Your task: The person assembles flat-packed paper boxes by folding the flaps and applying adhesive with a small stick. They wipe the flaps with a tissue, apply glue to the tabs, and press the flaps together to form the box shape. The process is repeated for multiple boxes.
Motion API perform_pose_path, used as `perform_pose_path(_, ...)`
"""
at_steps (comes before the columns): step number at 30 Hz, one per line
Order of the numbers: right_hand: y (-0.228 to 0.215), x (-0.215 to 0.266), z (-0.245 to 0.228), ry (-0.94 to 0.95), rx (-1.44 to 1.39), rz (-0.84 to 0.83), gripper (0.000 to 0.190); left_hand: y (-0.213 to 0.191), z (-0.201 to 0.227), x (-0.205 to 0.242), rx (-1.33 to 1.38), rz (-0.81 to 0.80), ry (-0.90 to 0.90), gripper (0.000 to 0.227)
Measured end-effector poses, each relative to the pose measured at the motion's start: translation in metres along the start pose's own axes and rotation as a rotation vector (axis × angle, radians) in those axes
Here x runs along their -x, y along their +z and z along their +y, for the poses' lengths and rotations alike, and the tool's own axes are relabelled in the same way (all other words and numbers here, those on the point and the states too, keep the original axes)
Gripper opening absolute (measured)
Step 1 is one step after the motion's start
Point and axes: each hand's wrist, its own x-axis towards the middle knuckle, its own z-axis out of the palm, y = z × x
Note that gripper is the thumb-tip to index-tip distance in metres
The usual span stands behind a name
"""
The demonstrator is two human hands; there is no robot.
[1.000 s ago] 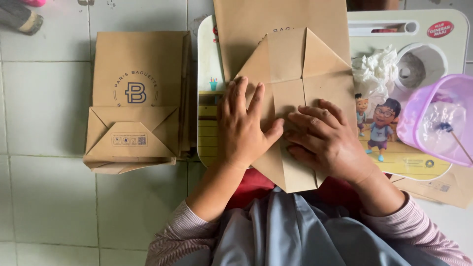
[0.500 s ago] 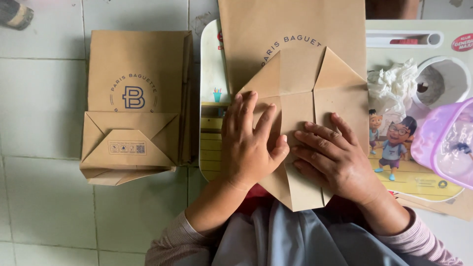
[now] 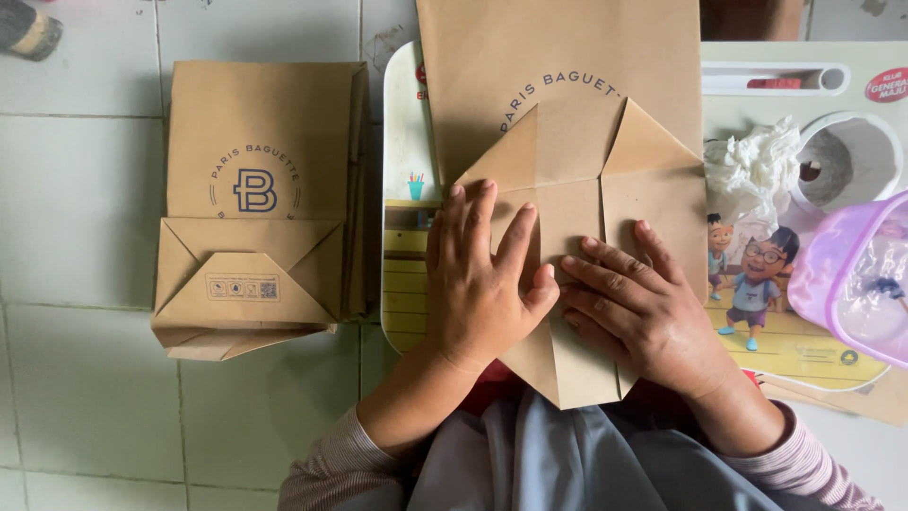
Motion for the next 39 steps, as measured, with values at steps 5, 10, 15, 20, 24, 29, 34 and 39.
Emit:
perform_pose_path(5, -0.001, 0.001, 0.000, -0.006, 0.003, 0.012, 0.015, -0.004, 0.004, -0.002, 0.022, -0.017, 0.015, 0.047)
perform_pose_path(10, -0.001, 0.007, 0.001, -0.036, 0.048, 0.058, 0.013, -0.006, 0.005, -0.004, 0.038, -0.090, 0.037, 0.043)
perform_pose_path(15, -0.015, 0.015, 0.002, -0.035, 0.042, -0.025, 0.019, -0.008, 0.005, -0.002, 0.049, -0.151, 0.011, 0.044)
perform_pose_path(20, -0.017, 0.022, 0.007, 0.022, 0.034, -0.071, 0.019, -0.005, 0.006, 0.000, 0.080, -0.185, -0.009, 0.044)
perform_pose_path(24, -0.017, 0.023, 0.008, 0.011, 0.024, -0.080, 0.024, -0.005, 0.006, -0.001, 0.067, -0.180, -0.003, 0.043)
perform_pose_path(29, -0.015, 0.023, 0.007, 0.005, 0.025, -0.062, 0.023, -0.004, 0.006, 0.000, 0.054, -0.172, 0.000, 0.040)
perform_pose_path(34, -0.015, 0.024, 0.007, 0.008, 0.013, -0.069, 0.025, -0.007, 0.007, -0.003, 0.059, -0.172, -0.010, 0.039)
perform_pose_path(39, -0.014, 0.023, 0.007, 0.037, -0.009, -0.064, 0.022, -0.003, 0.007, -0.001, 0.061, -0.166, -0.007, 0.040)
